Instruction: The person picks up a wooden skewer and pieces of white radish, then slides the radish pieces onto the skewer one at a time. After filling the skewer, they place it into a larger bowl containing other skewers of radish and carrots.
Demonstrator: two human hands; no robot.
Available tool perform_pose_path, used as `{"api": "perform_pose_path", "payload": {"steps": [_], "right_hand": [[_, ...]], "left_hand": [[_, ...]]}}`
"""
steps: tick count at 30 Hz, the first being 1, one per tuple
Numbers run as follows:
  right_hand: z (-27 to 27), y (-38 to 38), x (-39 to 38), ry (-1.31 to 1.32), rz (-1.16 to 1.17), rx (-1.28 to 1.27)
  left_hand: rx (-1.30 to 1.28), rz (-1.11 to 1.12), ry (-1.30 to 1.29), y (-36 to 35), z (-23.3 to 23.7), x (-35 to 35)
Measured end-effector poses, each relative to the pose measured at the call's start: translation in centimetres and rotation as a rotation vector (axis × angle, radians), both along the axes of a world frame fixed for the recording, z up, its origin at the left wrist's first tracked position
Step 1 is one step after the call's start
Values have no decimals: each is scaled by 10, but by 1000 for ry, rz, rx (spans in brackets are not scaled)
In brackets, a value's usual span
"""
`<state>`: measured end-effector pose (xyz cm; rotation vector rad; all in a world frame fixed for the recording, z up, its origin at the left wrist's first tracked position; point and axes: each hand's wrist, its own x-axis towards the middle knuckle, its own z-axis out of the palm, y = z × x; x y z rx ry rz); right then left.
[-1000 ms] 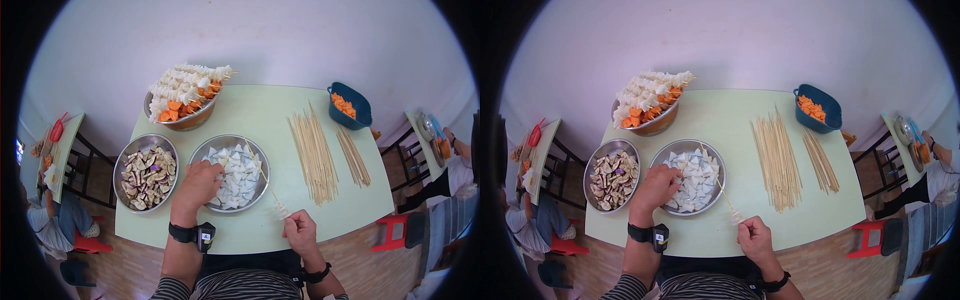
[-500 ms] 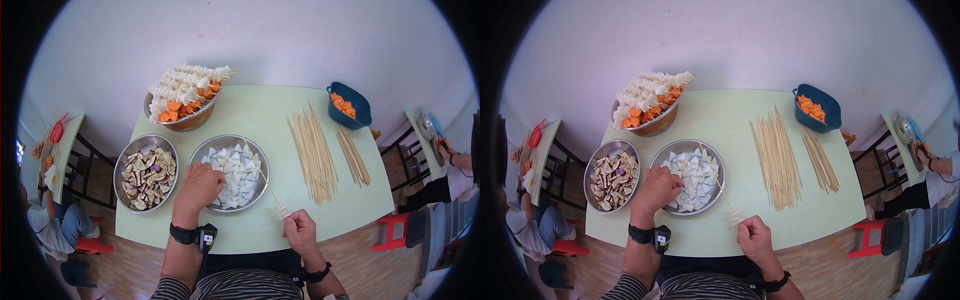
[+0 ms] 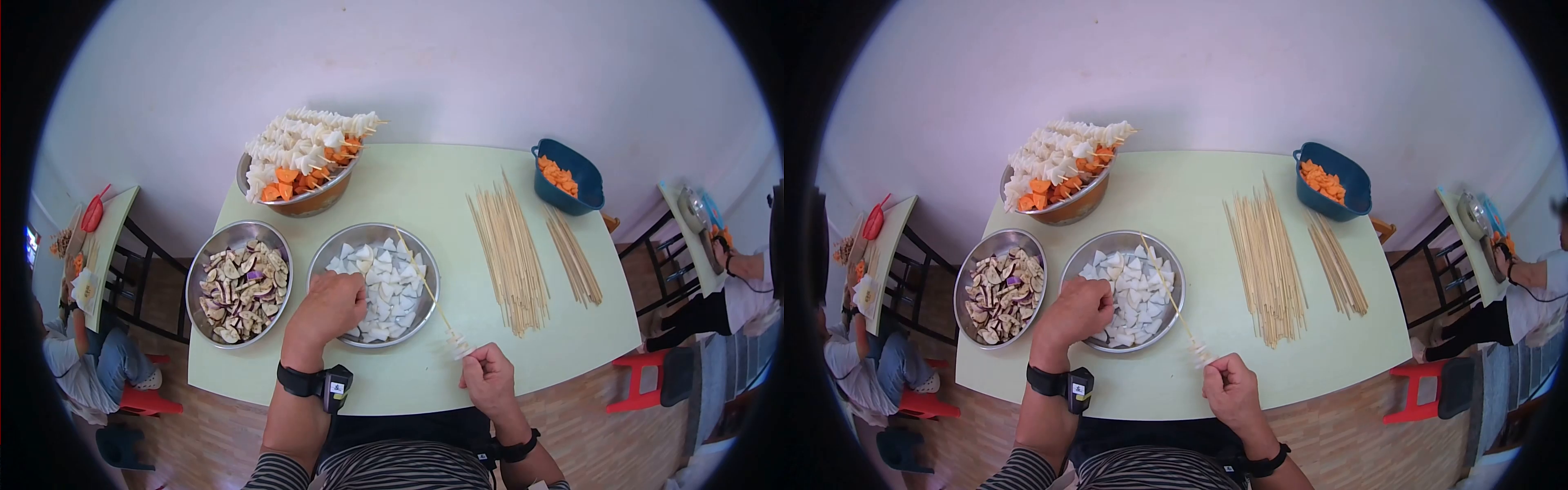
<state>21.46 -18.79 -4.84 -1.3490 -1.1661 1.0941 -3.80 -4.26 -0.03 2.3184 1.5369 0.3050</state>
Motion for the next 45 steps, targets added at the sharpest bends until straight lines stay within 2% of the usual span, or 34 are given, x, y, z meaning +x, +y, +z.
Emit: {"api": "perform_pose_path", "payload": {"steps": [2,3,5,10,20,45], "right_hand": [[0,0,0,-3,1,2],[0,-1,0,0,5,13],[-2,-4,1,5,8,26],[-1,-9,2,-111,80,121],[3,-7,0,-199,90,109],[5,-7,-1,-266,93,81]], "left_hand": [[-96,90,-246,4,-1,1],[-93,90,-246,5,1,1],[-77,246,-508,5,3,3],[-68,305,-673,12,-6,-2],[58,418,-979,22,-16,-4],[88,387,-957,22,-15,-5]]}}
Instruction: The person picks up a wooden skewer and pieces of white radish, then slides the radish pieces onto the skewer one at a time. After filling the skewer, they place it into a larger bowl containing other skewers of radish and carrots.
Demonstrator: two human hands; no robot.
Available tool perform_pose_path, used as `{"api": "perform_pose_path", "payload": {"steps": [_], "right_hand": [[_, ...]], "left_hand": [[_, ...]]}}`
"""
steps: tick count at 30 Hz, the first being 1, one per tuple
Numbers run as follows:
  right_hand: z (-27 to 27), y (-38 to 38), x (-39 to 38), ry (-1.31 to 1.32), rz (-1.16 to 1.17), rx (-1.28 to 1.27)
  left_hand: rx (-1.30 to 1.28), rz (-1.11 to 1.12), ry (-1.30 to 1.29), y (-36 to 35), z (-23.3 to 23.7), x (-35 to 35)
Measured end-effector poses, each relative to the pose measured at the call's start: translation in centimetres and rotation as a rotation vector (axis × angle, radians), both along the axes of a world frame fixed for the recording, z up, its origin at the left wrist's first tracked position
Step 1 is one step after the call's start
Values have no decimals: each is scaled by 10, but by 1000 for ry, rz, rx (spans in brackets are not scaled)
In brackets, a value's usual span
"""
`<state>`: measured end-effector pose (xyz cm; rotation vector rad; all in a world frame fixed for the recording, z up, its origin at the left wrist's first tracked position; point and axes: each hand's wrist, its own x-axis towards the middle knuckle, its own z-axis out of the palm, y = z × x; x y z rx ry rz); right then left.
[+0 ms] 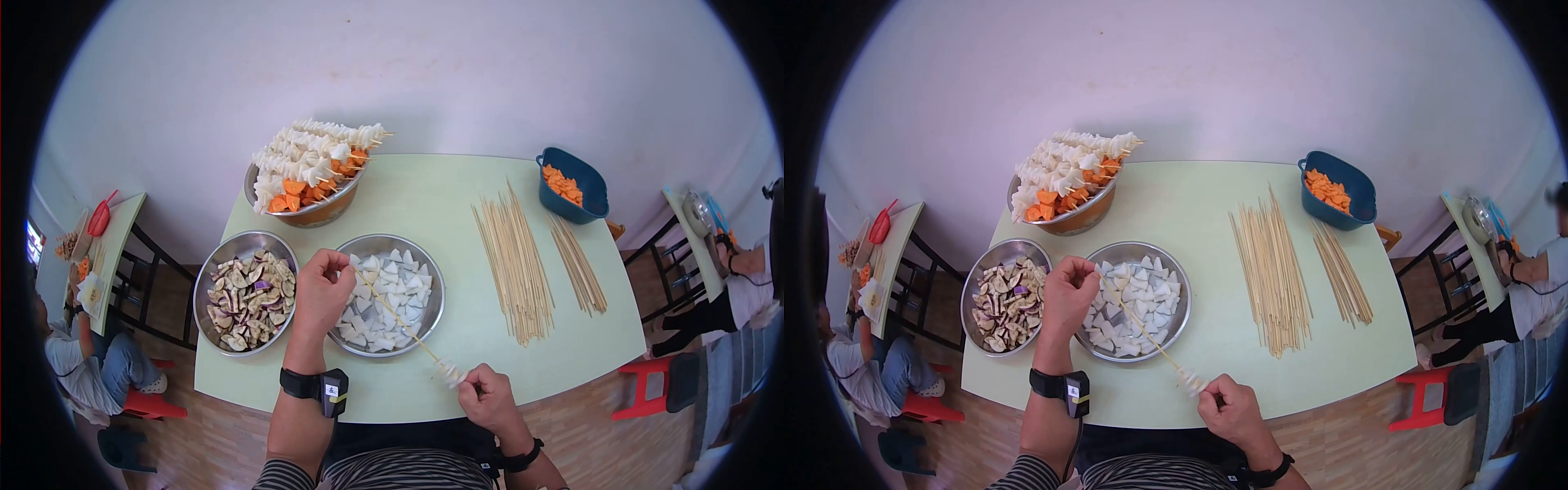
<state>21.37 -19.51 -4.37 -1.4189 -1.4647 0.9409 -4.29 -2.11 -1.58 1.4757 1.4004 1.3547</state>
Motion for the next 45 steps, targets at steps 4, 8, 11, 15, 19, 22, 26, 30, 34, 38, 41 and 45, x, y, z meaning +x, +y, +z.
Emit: {"api": "perform_pose_path", "payload": {"steps": [4,8,11,15,19,22,26,30,34,38,41,45], "right_hand": [[0,-1,1,11,4,-9],[1,0,1,-7,14,12],[1,0,1,-6,19,20],[2,0,1,-32,18,29],[4,0,1,-35,23,36],[1,0,2,-38,25,35],[-1,1,3,-61,26,44],[-2,0,3,-52,30,40],[-1,0,4,-24,35,37],[-6,-1,5,-10,42,34],[-8,-2,5,6,34,41],[-2,-1,3,34,20,44]], "left_hand": [[16,16,38,-2,3,2],[24,26,68,-2,3,2],[21,30,72,-3,5,3],[21,38,79,-4,6,4],[88,65,135,-4,5,5],[128,86,183,-6,8,7],[236,98,267,-9,15,9],[346,87,326,-7,12,9],[388,85,348,-9,15,11],[358,95,358,-10,16,13],[326,92,345,-12,18,13],[293,78,344,-14,20,13]]}}
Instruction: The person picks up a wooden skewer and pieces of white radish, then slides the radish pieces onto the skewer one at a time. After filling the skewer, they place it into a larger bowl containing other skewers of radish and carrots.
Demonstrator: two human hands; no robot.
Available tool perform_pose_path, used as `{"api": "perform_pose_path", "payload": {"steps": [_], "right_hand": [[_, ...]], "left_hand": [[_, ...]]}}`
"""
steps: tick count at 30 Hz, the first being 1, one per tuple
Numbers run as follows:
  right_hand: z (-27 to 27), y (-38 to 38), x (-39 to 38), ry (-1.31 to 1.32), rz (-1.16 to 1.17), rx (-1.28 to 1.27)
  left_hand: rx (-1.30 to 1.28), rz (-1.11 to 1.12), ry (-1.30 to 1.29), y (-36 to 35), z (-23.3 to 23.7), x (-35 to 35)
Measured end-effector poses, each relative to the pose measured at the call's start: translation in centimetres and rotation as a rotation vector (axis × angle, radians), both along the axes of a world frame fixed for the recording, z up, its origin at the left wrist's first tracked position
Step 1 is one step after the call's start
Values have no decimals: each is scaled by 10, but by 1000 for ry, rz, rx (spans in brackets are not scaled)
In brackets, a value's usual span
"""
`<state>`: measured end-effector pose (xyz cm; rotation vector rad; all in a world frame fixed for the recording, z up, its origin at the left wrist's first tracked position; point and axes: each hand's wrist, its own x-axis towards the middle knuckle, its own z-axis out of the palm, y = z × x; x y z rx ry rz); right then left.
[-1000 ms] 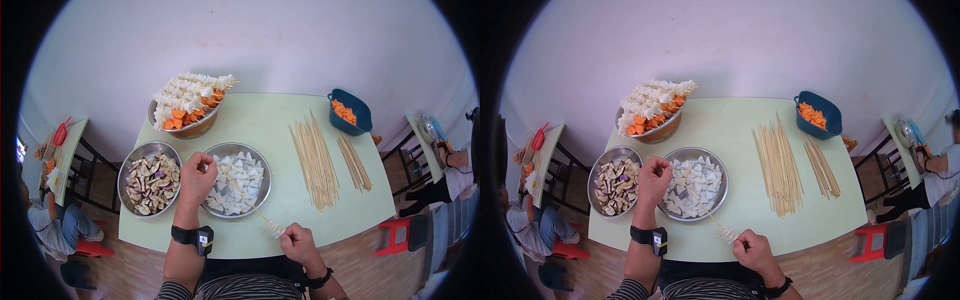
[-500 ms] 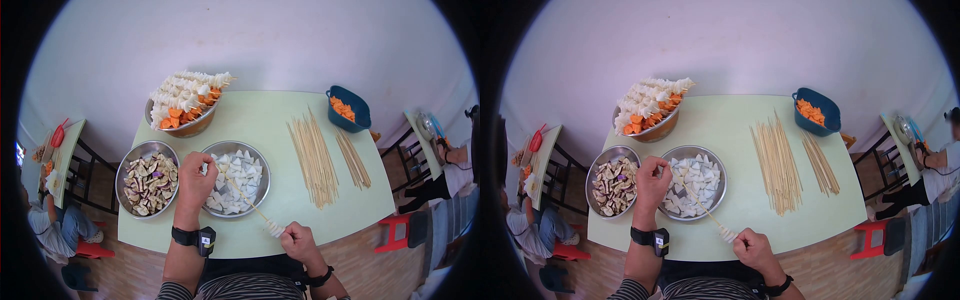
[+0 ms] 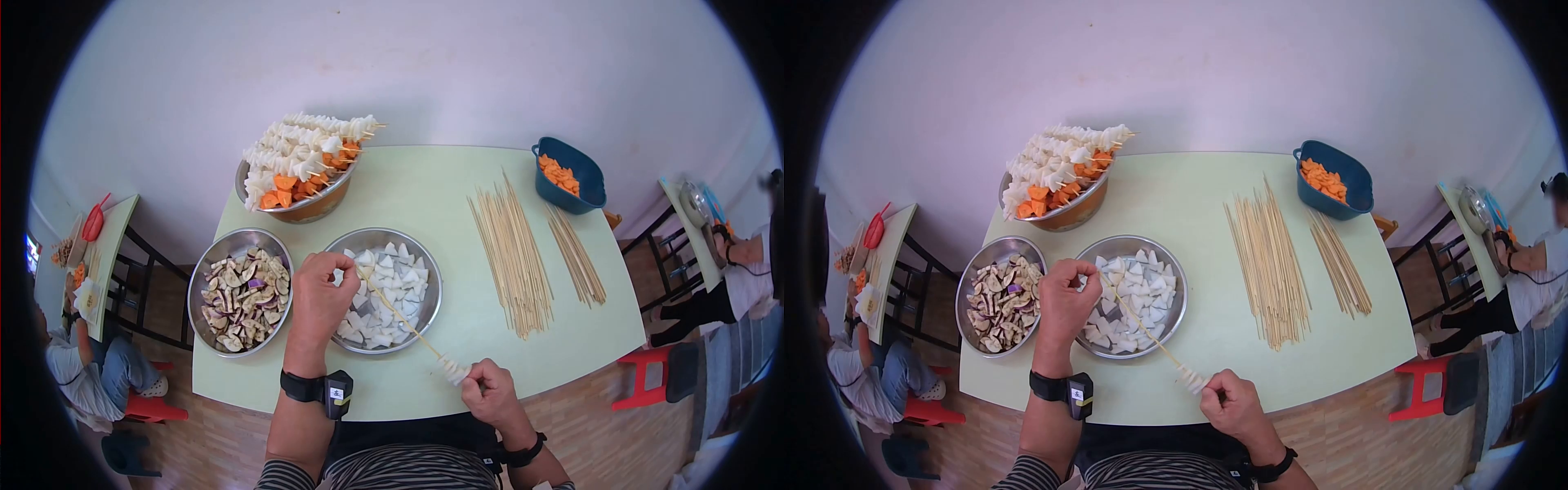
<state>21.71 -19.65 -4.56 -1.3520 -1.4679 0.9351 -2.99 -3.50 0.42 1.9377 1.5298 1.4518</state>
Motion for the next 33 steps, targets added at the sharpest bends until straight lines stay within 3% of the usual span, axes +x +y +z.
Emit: {"api": "perform_pose_path", "payload": {"steps": [9,12,26,33], "right_hand": [[5,2,-3,-10,9,75],[0,1,-3,12,14,25],[6,21,-24,46,-5,-27],[8,31,-34,92,-77,-11]], "left_hand": [[-12,-60,24,-3,2,4],[-138,-78,-13,-8,6,10],[-75,-440,38,-22,-4,42],[-94,-468,44,-26,0,44]]}}
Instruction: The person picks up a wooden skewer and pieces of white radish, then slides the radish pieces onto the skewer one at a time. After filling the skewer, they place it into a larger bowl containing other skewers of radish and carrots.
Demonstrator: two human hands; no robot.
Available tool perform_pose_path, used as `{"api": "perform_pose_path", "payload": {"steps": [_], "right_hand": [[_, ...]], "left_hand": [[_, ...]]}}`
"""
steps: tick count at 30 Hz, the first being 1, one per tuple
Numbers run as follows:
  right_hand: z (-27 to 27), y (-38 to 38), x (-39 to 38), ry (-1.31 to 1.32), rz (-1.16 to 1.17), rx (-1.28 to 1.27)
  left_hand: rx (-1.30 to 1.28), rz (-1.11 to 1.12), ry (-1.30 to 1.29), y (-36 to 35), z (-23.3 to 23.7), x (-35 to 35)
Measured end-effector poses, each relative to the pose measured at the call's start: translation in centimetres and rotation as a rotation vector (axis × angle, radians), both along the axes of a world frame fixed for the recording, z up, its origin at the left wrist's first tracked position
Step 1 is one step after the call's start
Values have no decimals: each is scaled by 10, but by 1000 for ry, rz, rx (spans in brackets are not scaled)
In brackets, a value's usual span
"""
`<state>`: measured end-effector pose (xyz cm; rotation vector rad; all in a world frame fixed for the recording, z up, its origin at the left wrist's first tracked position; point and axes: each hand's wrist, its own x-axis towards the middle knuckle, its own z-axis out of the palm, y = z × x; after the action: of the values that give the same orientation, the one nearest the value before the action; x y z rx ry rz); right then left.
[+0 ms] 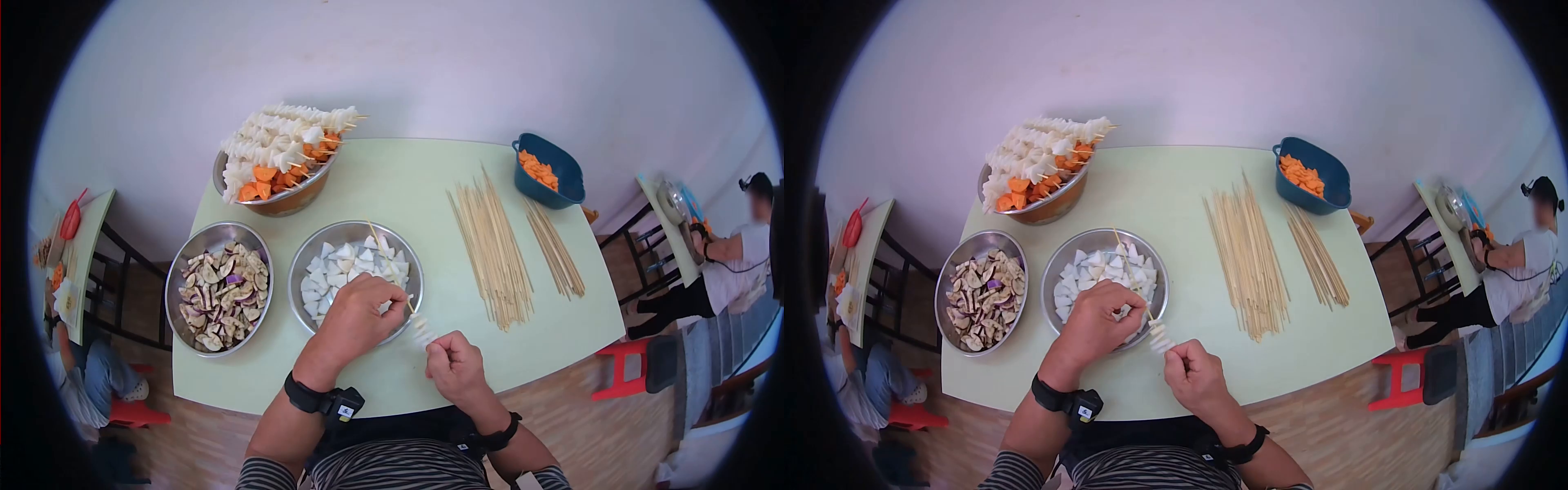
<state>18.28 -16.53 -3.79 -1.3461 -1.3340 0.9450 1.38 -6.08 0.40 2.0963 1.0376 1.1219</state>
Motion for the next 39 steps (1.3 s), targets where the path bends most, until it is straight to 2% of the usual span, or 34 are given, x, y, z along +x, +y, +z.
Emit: {"api": "perform_pose_path", "payload": {"steps": [5,36,39], "right_hand": [[-1,5,-4,40,-15,-17],[-5,7,-8,86,-26,-64],[-7,7,-7,120,-32,-69]], "left_hand": [[13,-89,17,-2,-1,3],[1,-119,48,-3,4,-3],[-67,-98,74,-2,11,-8]]}}
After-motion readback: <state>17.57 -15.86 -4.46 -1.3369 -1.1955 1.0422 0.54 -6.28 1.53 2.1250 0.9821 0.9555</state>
